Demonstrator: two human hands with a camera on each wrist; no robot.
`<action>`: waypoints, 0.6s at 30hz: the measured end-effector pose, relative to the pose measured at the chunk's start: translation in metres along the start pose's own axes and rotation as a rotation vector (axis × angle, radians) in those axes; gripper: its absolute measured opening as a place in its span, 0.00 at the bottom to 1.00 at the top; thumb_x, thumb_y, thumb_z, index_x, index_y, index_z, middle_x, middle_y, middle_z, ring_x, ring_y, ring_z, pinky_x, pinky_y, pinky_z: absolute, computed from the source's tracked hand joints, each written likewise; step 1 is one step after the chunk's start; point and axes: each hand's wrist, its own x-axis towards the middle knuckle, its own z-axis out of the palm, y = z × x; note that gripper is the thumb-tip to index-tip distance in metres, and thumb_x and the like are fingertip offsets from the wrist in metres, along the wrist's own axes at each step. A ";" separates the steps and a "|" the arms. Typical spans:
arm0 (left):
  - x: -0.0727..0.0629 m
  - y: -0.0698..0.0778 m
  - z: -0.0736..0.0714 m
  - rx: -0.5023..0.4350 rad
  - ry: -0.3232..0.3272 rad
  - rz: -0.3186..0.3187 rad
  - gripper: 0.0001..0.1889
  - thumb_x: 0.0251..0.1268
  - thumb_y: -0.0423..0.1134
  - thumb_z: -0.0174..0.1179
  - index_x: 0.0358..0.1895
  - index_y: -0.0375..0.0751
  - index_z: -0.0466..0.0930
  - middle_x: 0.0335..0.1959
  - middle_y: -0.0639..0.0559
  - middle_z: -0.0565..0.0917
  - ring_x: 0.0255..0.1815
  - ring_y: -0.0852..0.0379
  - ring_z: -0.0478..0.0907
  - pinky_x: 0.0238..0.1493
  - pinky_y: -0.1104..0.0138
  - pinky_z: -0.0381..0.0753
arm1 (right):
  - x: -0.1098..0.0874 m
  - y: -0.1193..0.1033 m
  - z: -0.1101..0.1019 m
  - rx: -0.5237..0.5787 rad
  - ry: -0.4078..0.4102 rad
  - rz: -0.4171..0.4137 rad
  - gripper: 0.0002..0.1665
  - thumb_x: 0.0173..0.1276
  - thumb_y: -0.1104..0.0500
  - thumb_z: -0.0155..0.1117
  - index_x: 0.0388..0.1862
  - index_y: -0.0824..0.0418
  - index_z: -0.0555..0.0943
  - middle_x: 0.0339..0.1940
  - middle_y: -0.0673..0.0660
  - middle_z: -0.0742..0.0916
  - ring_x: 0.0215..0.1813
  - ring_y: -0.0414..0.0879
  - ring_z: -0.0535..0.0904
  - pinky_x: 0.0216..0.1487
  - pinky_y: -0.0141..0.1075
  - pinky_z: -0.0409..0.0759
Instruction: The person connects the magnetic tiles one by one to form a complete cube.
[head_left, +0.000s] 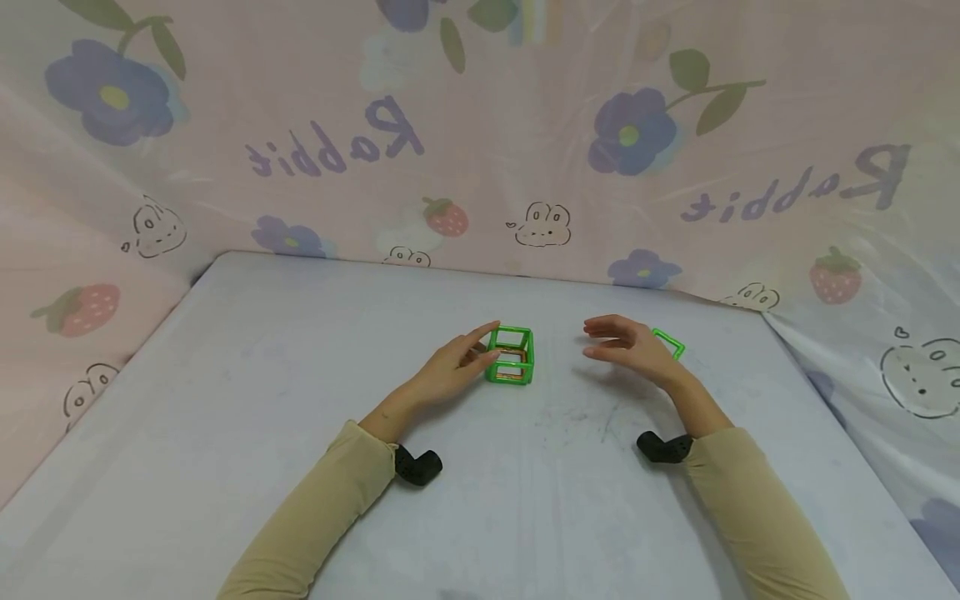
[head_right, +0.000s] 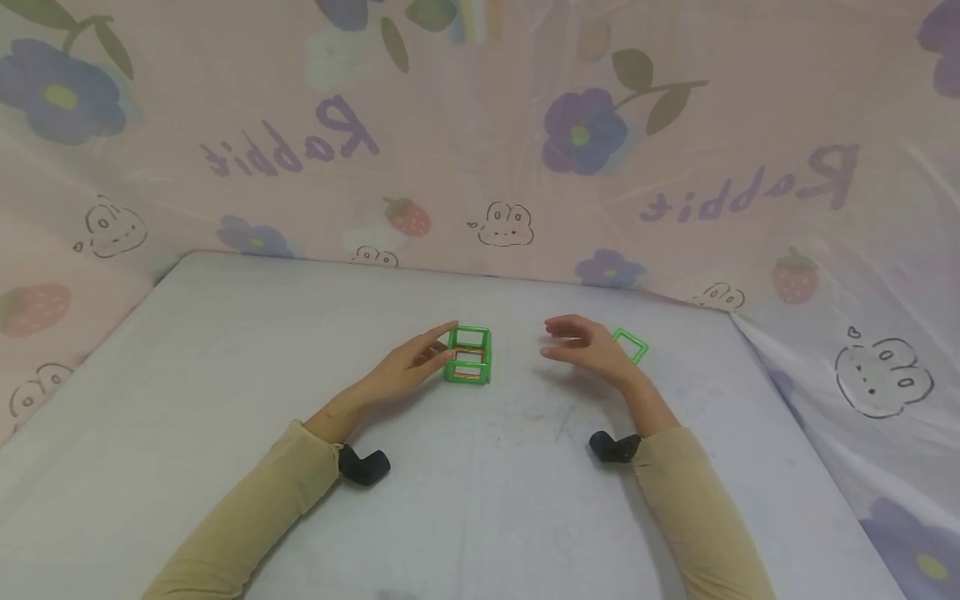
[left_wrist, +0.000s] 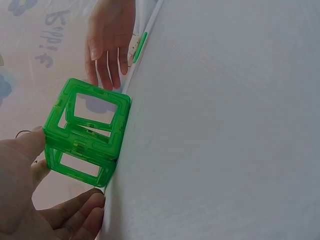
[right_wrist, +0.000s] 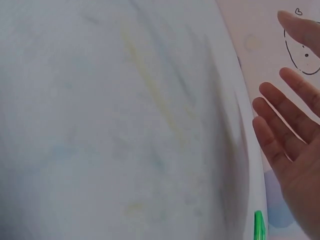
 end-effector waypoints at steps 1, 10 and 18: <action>0.000 0.000 0.000 0.001 0.001 0.001 0.28 0.76 0.48 0.47 0.75 0.50 0.55 0.58 0.39 0.76 0.53 0.47 0.77 0.55 0.53 0.74 | -0.001 0.000 -0.001 -0.002 0.002 0.000 0.34 0.65 0.52 0.67 0.67 0.61 0.69 0.64 0.60 0.76 0.66 0.56 0.71 0.57 0.34 0.73; -0.001 0.002 0.000 0.007 0.006 -0.003 0.29 0.76 0.48 0.47 0.75 0.49 0.55 0.58 0.39 0.76 0.52 0.48 0.77 0.53 0.54 0.75 | -0.009 0.004 -0.009 0.028 0.038 0.009 0.34 0.66 0.54 0.65 0.68 0.63 0.68 0.66 0.61 0.75 0.67 0.57 0.69 0.53 0.23 0.72; 0.000 0.002 0.001 0.008 0.004 -0.009 0.28 0.76 0.48 0.47 0.75 0.52 0.55 0.58 0.40 0.77 0.52 0.48 0.77 0.54 0.55 0.75 | -0.016 0.009 -0.015 0.011 0.085 0.023 0.34 0.67 0.53 0.65 0.68 0.63 0.68 0.66 0.61 0.75 0.67 0.58 0.69 0.54 0.24 0.71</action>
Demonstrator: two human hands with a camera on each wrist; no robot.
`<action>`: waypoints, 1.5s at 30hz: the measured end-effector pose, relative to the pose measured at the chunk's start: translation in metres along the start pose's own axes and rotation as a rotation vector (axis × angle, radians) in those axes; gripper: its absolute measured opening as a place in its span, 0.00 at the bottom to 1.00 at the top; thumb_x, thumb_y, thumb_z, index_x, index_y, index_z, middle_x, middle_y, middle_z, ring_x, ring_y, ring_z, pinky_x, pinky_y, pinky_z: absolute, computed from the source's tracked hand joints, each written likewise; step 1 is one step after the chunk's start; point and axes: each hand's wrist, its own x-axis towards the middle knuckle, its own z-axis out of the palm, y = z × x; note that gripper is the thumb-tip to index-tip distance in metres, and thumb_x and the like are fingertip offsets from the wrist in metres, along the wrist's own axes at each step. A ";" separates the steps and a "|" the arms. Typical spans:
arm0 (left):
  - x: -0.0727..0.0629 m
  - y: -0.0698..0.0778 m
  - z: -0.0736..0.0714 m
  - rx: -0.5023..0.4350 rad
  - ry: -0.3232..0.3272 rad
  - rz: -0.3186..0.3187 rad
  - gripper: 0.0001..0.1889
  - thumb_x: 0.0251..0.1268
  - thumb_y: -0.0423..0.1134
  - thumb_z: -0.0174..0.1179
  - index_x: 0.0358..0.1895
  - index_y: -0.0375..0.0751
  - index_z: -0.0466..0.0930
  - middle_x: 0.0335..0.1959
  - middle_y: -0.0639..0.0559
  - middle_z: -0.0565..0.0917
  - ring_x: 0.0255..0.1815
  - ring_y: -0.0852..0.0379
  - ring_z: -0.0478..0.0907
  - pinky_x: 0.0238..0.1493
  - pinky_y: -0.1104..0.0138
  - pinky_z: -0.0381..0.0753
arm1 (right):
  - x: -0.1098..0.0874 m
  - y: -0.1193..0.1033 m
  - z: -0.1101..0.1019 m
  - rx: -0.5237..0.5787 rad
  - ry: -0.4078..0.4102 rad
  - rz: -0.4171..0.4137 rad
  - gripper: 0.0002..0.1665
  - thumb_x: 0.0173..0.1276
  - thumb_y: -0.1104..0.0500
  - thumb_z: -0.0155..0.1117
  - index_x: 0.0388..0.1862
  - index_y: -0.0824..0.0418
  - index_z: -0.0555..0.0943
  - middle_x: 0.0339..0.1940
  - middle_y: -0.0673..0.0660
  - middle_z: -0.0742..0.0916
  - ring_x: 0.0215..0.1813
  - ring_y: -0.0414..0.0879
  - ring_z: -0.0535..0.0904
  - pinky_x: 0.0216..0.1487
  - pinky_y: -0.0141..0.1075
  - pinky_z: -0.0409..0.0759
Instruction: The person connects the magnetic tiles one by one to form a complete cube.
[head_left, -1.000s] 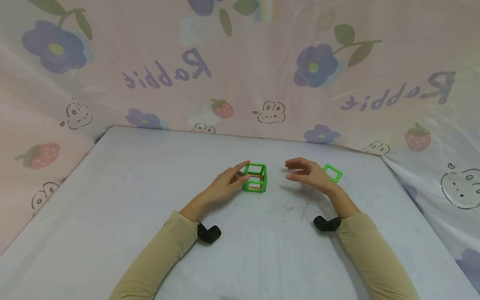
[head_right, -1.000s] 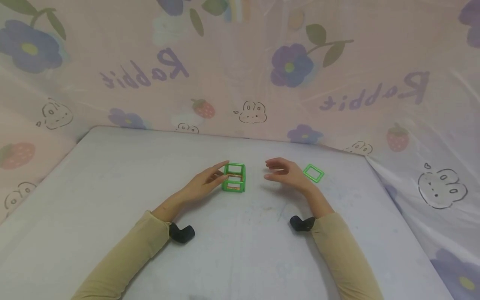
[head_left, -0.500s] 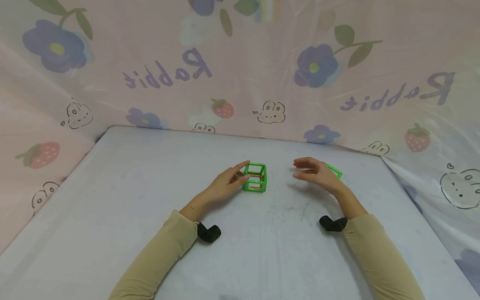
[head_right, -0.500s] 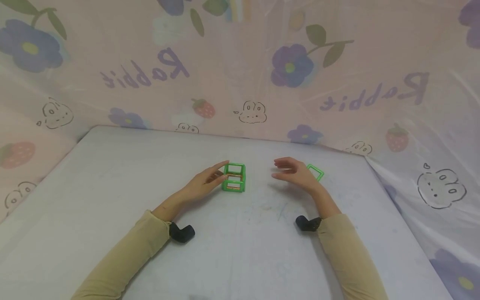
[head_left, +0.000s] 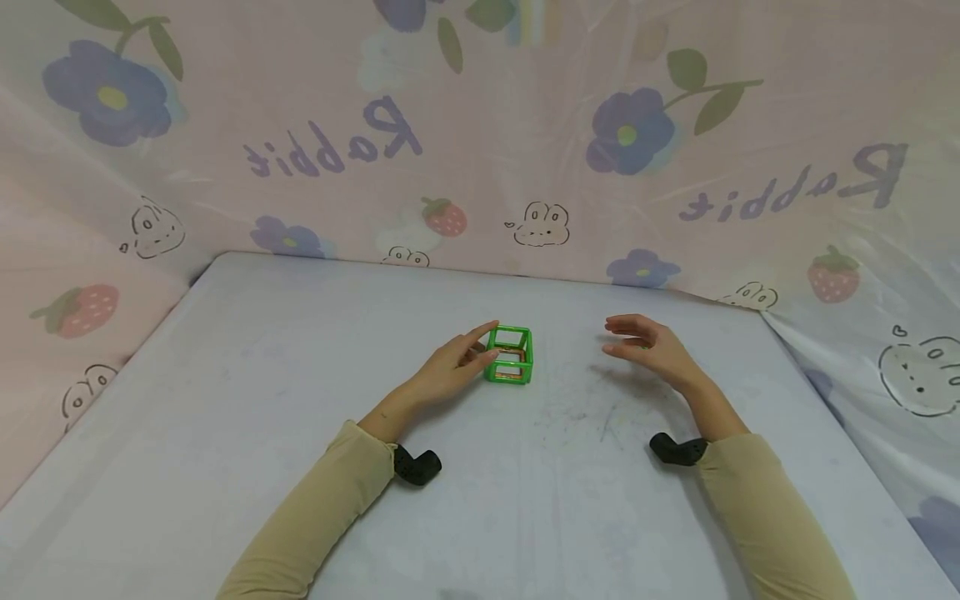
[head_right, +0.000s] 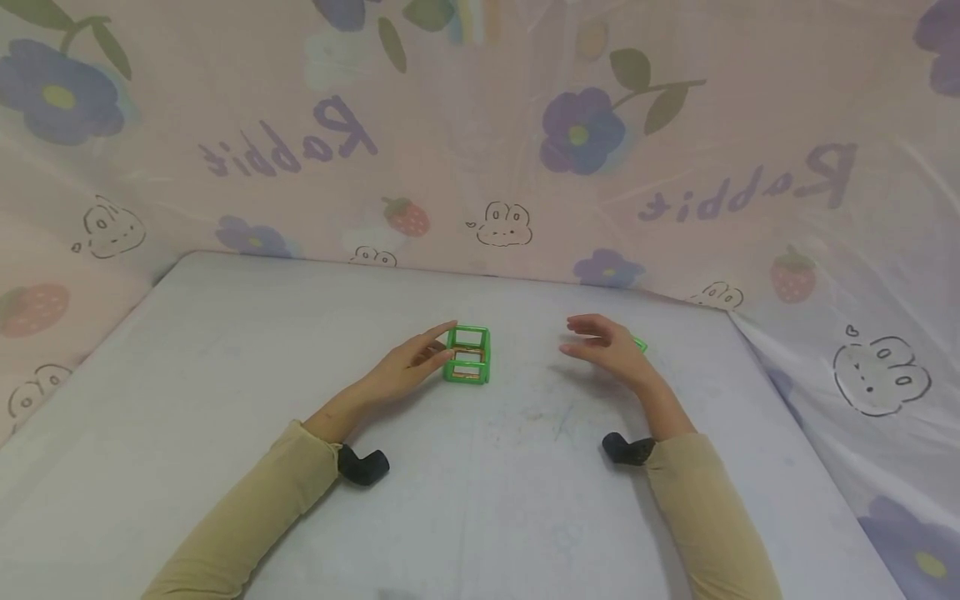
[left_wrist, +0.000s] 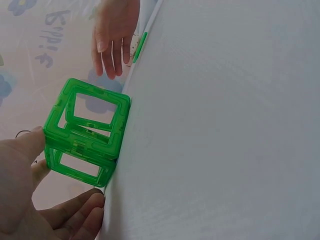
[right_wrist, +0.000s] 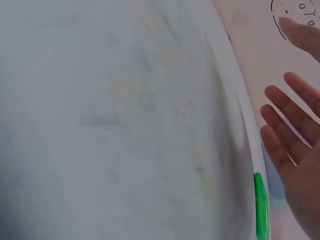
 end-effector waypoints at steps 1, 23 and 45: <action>0.000 0.000 0.000 0.001 0.001 0.000 0.28 0.76 0.48 0.47 0.75 0.53 0.55 0.58 0.40 0.77 0.52 0.49 0.77 0.54 0.55 0.75 | -0.001 0.001 -0.001 -0.004 0.006 -0.003 0.34 0.67 0.53 0.65 0.68 0.63 0.68 0.66 0.61 0.75 0.67 0.58 0.69 0.54 0.24 0.71; -0.002 0.001 -0.001 -0.004 -0.007 0.022 0.28 0.76 0.47 0.48 0.75 0.50 0.55 0.56 0.40 0.77 0.49 0.50 0.77 0.55 0.56 0.74 | -0.011 0.011 -0.017 -0.063 0.098 0.094 0.43 0.64 0.50 0.67 0.74 0.59 0.60 0.77 0.63 0.58 0.76 0.67 0.47 0.66 0.68 0.50; -0.002 0.001 -0.001 -0.001 -0.010 0.017 0.29 0.76 0.48 0.47 0.76 0.49 0.54 0.58 0.39 0.76 0.51 0.49 0.76 0.55 0.54 0.74 | -0.017 0.024 -0.030 -0.125 0.081 0.208 0.54 0.63 0.44 0.67 0.79 0.48 0.47 0.79 0.62 0.46 0.77 0.68 0.37 0.66 0.71 0.45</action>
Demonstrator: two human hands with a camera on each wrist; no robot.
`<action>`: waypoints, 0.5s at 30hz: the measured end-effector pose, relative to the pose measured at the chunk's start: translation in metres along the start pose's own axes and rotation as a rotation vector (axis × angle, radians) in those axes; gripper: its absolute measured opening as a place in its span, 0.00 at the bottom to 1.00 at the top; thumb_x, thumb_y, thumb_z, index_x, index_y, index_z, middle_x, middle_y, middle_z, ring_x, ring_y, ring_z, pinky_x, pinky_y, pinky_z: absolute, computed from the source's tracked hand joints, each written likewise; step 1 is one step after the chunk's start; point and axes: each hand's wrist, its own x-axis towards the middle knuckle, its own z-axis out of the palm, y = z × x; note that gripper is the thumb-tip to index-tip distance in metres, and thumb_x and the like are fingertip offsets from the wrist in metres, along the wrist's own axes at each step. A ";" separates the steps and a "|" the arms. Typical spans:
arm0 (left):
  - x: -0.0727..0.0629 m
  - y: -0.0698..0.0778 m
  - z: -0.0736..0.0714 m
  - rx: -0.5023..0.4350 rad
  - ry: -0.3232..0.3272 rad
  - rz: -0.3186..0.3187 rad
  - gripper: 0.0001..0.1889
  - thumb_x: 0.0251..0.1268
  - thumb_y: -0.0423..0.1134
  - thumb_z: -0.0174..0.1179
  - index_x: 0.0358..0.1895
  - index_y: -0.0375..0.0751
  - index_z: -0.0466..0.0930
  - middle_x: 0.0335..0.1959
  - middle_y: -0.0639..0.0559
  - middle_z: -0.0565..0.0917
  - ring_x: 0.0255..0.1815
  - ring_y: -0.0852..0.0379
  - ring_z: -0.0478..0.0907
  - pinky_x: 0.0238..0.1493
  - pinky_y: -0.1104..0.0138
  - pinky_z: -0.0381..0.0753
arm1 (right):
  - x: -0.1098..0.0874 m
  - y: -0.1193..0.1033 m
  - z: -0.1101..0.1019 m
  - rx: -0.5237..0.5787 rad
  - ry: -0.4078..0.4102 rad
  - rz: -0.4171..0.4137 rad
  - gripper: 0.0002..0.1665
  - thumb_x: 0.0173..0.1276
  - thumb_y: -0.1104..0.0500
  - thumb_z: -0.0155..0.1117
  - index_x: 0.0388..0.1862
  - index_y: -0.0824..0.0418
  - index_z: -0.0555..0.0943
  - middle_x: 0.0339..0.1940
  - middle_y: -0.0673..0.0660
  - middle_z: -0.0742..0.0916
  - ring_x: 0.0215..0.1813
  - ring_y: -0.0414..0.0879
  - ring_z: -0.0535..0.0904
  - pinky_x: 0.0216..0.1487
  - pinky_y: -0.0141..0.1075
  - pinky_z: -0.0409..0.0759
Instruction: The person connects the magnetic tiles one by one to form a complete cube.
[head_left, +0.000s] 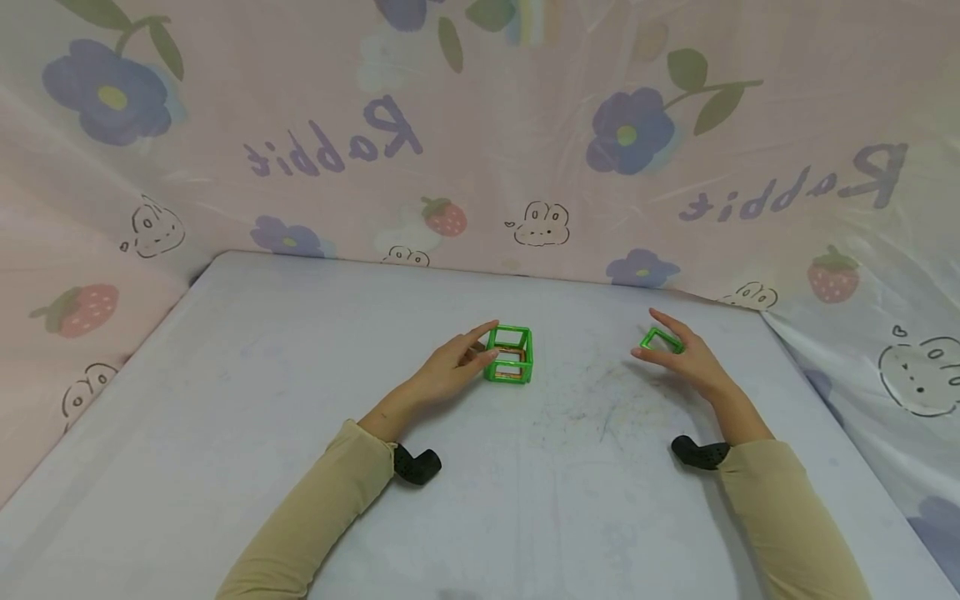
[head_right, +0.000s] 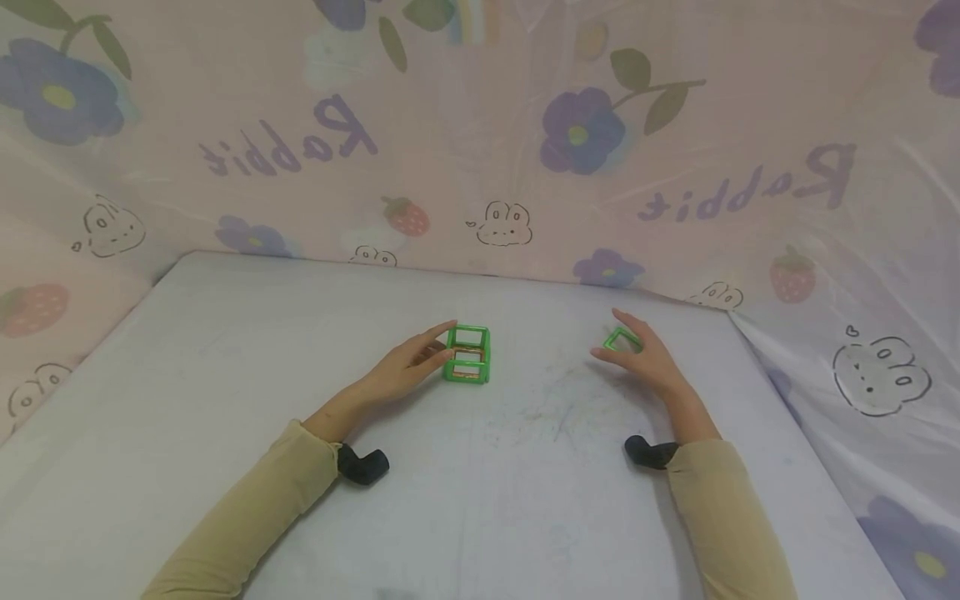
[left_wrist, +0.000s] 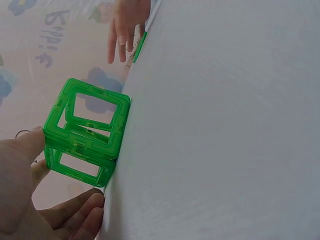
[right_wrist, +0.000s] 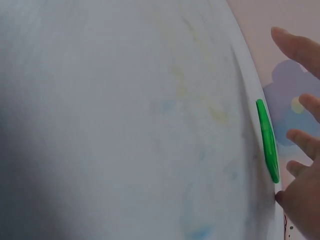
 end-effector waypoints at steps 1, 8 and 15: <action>0.000 0.000 0.000 -0.001 -0.001 -0.001 0.29 0.76 0.48 0.47 0.76 0.50 0.54 0.58 0.39 0.76 0.51 0.49 0.76 0.56 0.54 0.74 | 0.000 0.000 -0.001 -0.002 -0.003 0.004 0.54 0.63 0.44 0.67 0.79 0.47 0.46 0.79 0.63 0.45 0.77 0.68 0.37 0.66 0.71 0.44; 0.001 -0.002 0.000 0.001 0.001 -0.005 0.29 0.76 0.49 0.47 0.76 0.53 0.54 0.58 0.40 0.76 0.51 0.50 0.76 0.56 0.55 0.73 | -0.001 0.001 -0.004 -0.005 -0.010 0.018 0.56 0.63 0.45 0.67 0.79 0.48 0.44 0.79 0.64 0.44 0.77 0.68 0.35 0.67 0.70 0.43; 0.001 -0.002 0.001 -0.001 0.000 0.003 0.29 0.76 0.48 0.47 0.76 0.50 0.54 0.58 0.40 0.76 0.51 0.49 0.76 0.55 0.54 0.74 | -0.002 0.005 -0.004 -0.023 -0.003 0.009 0.55 0.63 0.48 0.67 0.79 0.55 0.45 0.78 0.69 0.48 0.76 0.70 0.38 0.69 0.67 0.42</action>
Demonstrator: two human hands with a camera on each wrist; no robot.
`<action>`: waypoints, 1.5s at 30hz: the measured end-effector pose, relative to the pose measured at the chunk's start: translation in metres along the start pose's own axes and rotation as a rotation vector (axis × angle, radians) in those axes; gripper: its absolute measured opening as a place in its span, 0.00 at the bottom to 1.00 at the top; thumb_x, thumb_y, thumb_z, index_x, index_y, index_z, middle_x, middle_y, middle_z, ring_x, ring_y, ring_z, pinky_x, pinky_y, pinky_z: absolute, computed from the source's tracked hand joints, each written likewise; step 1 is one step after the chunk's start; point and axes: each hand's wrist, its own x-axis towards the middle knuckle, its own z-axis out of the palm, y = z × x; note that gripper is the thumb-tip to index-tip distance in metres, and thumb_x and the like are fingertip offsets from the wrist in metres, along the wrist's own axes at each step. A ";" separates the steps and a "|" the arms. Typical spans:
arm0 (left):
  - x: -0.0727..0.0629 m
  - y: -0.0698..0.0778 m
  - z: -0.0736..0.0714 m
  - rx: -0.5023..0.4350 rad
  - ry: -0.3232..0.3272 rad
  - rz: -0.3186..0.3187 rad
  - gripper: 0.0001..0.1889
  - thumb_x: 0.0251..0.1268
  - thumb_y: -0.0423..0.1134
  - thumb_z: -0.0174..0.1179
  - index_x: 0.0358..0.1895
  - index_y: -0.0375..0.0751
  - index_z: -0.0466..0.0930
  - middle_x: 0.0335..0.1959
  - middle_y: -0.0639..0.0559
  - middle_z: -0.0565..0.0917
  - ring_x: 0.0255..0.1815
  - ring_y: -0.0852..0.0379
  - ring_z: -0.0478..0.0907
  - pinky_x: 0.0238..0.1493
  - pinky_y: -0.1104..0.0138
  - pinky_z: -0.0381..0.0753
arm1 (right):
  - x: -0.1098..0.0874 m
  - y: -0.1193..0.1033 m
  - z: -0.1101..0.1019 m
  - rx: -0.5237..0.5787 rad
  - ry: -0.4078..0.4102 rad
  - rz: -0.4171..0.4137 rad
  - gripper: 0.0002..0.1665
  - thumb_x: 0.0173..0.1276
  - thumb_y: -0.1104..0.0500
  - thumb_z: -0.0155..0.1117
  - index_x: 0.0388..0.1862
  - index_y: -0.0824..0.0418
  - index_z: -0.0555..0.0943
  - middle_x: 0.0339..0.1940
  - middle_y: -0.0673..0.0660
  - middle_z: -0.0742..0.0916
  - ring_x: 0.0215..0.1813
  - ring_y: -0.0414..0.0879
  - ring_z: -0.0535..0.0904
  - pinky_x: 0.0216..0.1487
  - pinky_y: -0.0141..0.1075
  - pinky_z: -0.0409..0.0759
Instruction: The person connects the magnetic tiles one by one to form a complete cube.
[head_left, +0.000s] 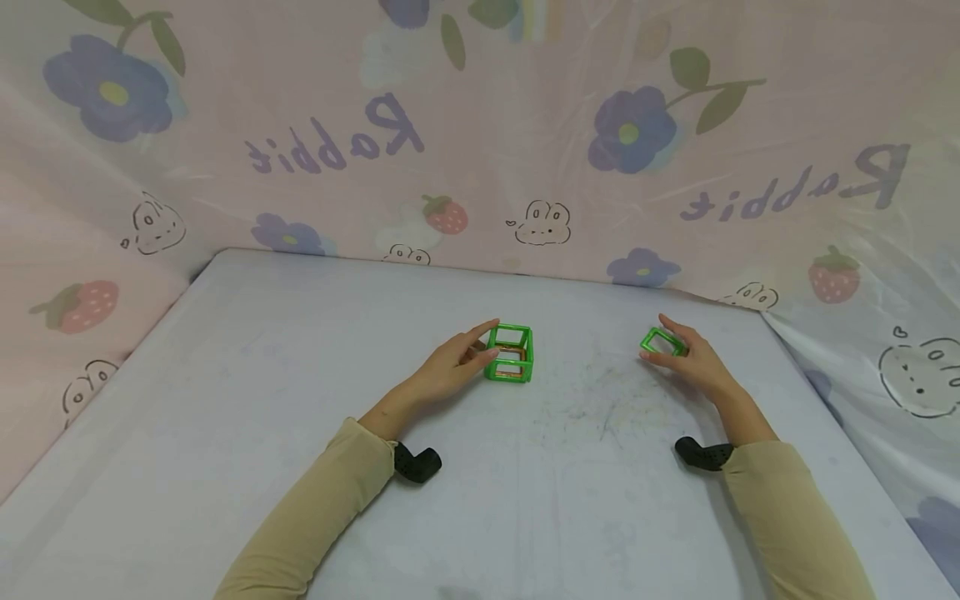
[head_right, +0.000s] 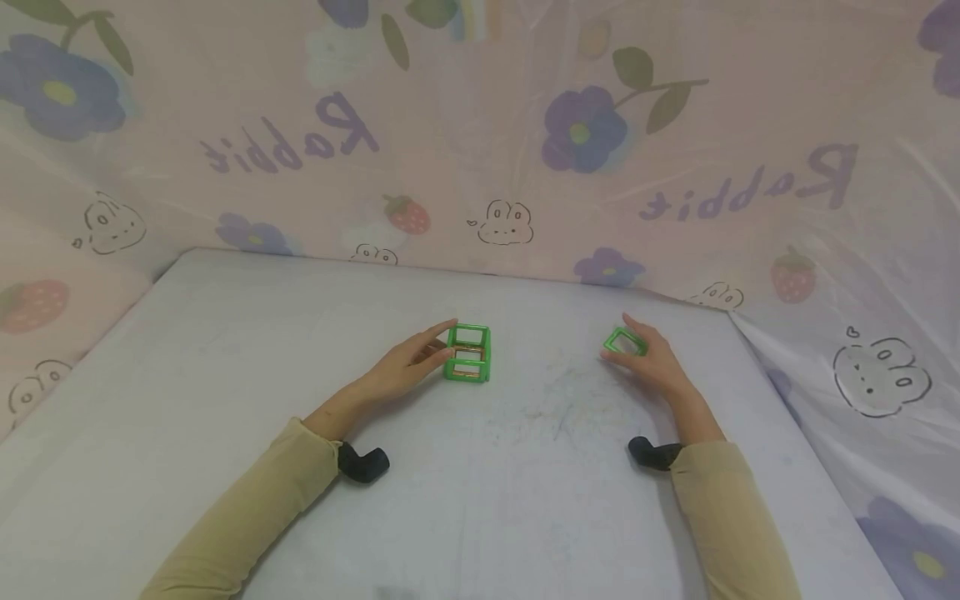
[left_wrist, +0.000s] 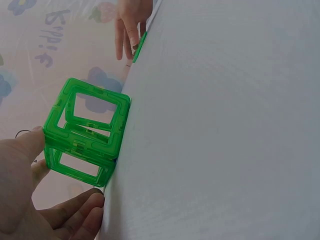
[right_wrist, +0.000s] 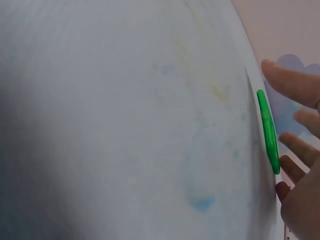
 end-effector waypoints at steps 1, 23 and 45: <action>0.000 0.000 0.000 0.000 -0.001 0.000 0.29 0.76 0.48 0.47 0.76 0.49 0.54 0.58 0.40 0.76 0.51 0.49 0.76 0.55 0.54 0.74 | 0.000 0.001 0.000 -0.005 0.003 -0.004 0.55 0.64 0.48 0.67 0.79 0.56 0.45 0.78 0.69 0.49 0.76 0.70 0.39 0.69 0.67 0.43; 0.000 0.001 0.000 -0.001 0.002 -0.002 0.29 0.76 0.47 0.47 0.76 0.50 0.54 0.58 0.39 0.76 0.51 0.49 0.77 0.55 0.55 0.74 | 0.002 0.010 0.001 -0.164 0.066 -0.048 0.43 0.68 0.52 0.63 0.71 0.75 0.58 0.68 0.79 0.63 0.67 0.72 0.58 0.64 0.63 0.57; 0.000 0.002 0.000 -0.003 0.009 -0.005 0.29 0.76 0.48 0.47 0.76 0.48 0.54 0.59 0.39 0.76 0.52 0.48 0.76 0.54 0.54 0.74 | 0.002 0.000 0.007 -0.125 0.058 -0.042 0.41 0.66 0.51 0.65 0.69 0.72 0.64 0.69 0.76 0.65 0.68 0.71 0.59 0.64 0.62 0.60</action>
